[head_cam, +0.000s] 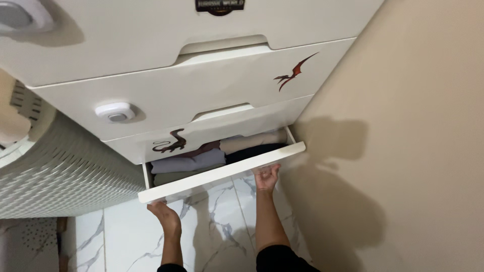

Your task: The person opens multiple drawers of a white dresser, removes folded clothes, and places them on top of the dresser. They then open other drawers, take out additional folded garments, and place them on the dresser. The person continues to open drawers, remove clothes, and place them on the dresser, organizing the contents.

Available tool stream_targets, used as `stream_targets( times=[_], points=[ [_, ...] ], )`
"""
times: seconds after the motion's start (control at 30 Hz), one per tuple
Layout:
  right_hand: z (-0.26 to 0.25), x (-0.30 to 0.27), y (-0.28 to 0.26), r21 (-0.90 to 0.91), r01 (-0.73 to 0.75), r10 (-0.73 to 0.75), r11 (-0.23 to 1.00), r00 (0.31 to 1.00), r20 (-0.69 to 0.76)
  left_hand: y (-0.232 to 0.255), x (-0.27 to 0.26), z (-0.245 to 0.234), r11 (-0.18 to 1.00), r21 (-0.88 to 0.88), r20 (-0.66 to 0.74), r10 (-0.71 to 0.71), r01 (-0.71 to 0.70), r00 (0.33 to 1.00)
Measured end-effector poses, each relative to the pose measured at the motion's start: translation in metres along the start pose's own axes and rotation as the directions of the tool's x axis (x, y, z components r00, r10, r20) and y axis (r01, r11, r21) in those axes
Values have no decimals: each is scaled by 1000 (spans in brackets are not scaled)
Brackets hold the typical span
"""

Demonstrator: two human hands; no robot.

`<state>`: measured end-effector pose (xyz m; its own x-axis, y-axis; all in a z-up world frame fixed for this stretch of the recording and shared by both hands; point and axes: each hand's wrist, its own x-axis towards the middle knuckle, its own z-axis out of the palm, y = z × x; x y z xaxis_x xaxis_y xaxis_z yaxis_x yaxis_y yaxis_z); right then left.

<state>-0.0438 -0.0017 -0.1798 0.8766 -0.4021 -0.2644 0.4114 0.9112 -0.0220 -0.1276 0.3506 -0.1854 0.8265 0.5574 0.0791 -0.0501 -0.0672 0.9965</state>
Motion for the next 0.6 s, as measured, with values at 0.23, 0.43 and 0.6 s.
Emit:
stream_targets(
  times=[0.23,0.43,0.6],
  points=[
    [13,15,-36,-98,8,-21,995,991,-135,11,5,-6,941,-300,99,-135,159,986],
    [3,4,-36,-49,144,-149,988,983,-105,-7,16,-10,781,-570,189,-179,257,965],
    [2,6,-33,-60,21,-20,998,1000,10,-35,24,12,446,-796,302,-296,410,906]
  ],
)
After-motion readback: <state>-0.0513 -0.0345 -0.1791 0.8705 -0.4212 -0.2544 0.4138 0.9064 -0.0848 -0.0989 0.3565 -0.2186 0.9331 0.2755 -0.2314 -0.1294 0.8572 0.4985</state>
